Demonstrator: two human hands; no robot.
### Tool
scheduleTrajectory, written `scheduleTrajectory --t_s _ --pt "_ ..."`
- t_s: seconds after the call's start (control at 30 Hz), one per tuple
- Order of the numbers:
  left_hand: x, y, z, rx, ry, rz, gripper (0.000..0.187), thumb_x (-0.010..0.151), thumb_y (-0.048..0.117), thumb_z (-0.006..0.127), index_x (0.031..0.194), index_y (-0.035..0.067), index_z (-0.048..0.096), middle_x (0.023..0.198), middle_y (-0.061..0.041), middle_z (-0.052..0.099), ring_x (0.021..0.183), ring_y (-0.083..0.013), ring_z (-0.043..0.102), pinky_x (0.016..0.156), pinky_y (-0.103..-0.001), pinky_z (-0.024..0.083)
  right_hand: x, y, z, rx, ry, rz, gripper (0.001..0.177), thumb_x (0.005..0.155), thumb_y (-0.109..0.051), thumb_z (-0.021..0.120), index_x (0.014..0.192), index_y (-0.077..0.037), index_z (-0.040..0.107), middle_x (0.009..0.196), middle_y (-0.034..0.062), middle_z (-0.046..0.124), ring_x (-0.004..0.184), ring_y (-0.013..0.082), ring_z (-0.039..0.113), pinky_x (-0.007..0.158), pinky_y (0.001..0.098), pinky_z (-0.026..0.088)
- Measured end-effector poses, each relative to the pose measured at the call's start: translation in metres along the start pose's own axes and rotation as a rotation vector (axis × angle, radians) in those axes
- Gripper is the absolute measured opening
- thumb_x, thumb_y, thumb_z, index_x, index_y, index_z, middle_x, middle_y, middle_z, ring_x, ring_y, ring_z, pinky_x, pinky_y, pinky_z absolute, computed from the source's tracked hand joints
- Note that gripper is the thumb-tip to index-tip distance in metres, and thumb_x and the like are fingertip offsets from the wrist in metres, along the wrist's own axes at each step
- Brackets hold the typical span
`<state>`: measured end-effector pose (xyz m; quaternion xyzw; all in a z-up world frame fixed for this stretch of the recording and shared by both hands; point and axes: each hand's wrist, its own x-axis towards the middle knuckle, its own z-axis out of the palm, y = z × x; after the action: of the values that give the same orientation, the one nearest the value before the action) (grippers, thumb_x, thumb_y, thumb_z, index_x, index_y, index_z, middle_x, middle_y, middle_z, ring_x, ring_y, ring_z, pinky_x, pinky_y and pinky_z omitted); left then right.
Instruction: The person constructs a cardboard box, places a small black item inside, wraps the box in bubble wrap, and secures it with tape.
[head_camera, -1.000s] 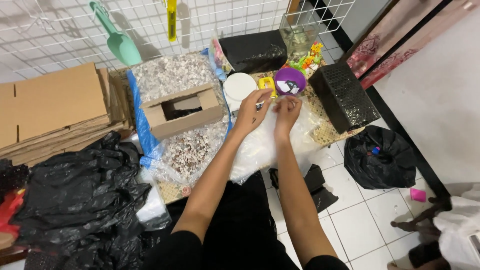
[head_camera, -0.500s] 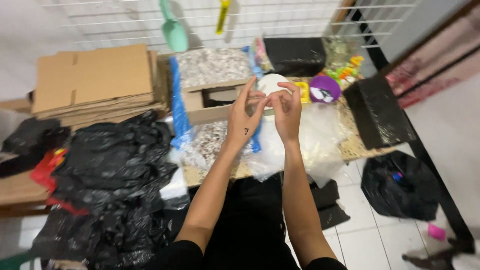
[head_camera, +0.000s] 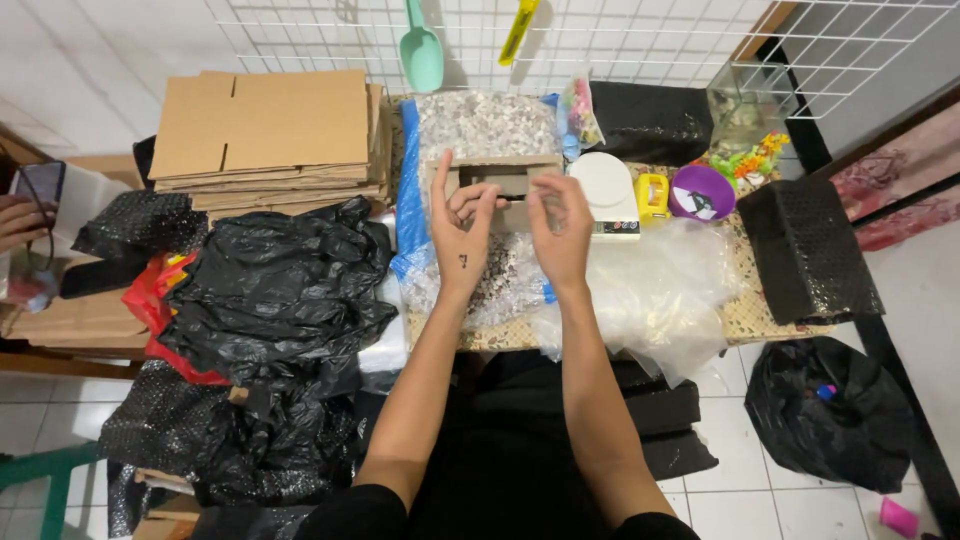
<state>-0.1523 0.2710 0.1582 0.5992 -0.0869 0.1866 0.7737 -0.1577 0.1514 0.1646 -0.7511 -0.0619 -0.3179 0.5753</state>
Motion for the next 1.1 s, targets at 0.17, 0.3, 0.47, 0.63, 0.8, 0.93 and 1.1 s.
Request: scheduleTrajectory --t_s 0.17,0.3,0.47,0.63,0.8,0.93,1.1 --pt "-0.005 -0.007 -0.003 -0.01 -0.046 -0.028 0.072 0.103 0.009 0.064 0.163 0.01 0.024 0.108 -0.013 0.076 0.091 -0.0161 0.075 0.088 -0.029 0.057 -0.004 0.011 0.004 0.067 -0.07 -0.039 0.011 0.098 -0.005 0.07 0.109 -0.003 0.072 0.11 0.0082 0.065 0.1 0.0175 0.068 0.085 0.0273 0.059" --pt "-0.01 -0.006 -0.007 0.036 -0.1 -0.026 0.068 0.104 0.01 0.061 0.162 0.012 0.027 0.11 -0.011 0.077 0.094 -0.0145 0.075 0.088 -0.027 0.056 -0.005 0.021 0.006 0.12 -0.075 -0.046 0.007 0.098 -0.005 0.072 0.099 0.001 0.071 0.107 0.0119 0.066 0.097 0.0194 0.071 0.085 0.0269 0.059" --pt "-0.011 -0.009 -0.012 0.262 -0.124 0.096 0.065 0.103 0.007 0.062 0.16 0.012 0.032 0.115 -0.012 0.077 0.1 -0.02 0.075 0.093 -0.033 0.057 -0.007 0.027 0.013 0.11 -0.055 -0.055 0.005 0.097 -0.003 0.071 0.096 0.002 0.069 0.107 0.0133 0.064 0.098 0.0199 0.069 0.087 0.0285 0.057" --pt "-0.004 -0.04 -0.015 0.572 -0.122 0.32 0.055 0.099 0.007 0.066 0.151 0.016 0.051 0.122 -0.006 0.074 0.115 -0.0216 0.068 0.103 -0.036 0.051 -0.007 0.032 0.022 0.121 -0.019 -0.058 0.006 0.099 -0.003 0.069 0.096 0.002 0.068 0.104 0.0128 0.064 0.099 0.0193 0.069 0.09 0.0288 0.056" --pt "0.026 -0.035 -0.018 0.879 -0.128 0.491 0.046 0.095 0.011 0.069 0.138 0.024 0.062 0.15 -0.009 0.05 0.148 -0.0336 0.035 0.124 -0.056 0.024 -0.003 0.041 0.019 0.215 0.091 0.073 0.007 0.105 -0.008 0.061 0.101 -0.002 0.061 0.104 0.0105 0.069 0.1 0.0144 0.069 0.091 0.0283 0.057" --pt "0.046 -0.064 -0.024 0.917 -0.165 0.511 0.024 0.1 0.019 0.066 0.124 0.021 0.07 0.127 -0.002 0.065 0.136 -0.0271 0.051 0.119 -0.048 0.03 -0.006 0.046 0.02 0.246 0.084 0.079 0.01 0.106 -0.01 0.06 0.102 -0.001 0.06 0.105 0.0139 0.068 0.102 0.0173 0.069 0.095 0.0326 0.057" --pt "0.047 -0.067 -0.028 0.922 -0.172 0.417 0.011 0.1 0.028 0.068 0.103 0.027 0.078 0.107 0.013 0.073 0.111 -0.0088 0.062 0.093 -0.03 0.04 -0.007 0.043 0.018 0.192 0.039 0.109 0.009 0.105 -0.011 0.061 0.102 -0.003 0.06 0.107 0.0131 0.07 0.101 0.0176 0.07 0.096 0.0344 0.057"
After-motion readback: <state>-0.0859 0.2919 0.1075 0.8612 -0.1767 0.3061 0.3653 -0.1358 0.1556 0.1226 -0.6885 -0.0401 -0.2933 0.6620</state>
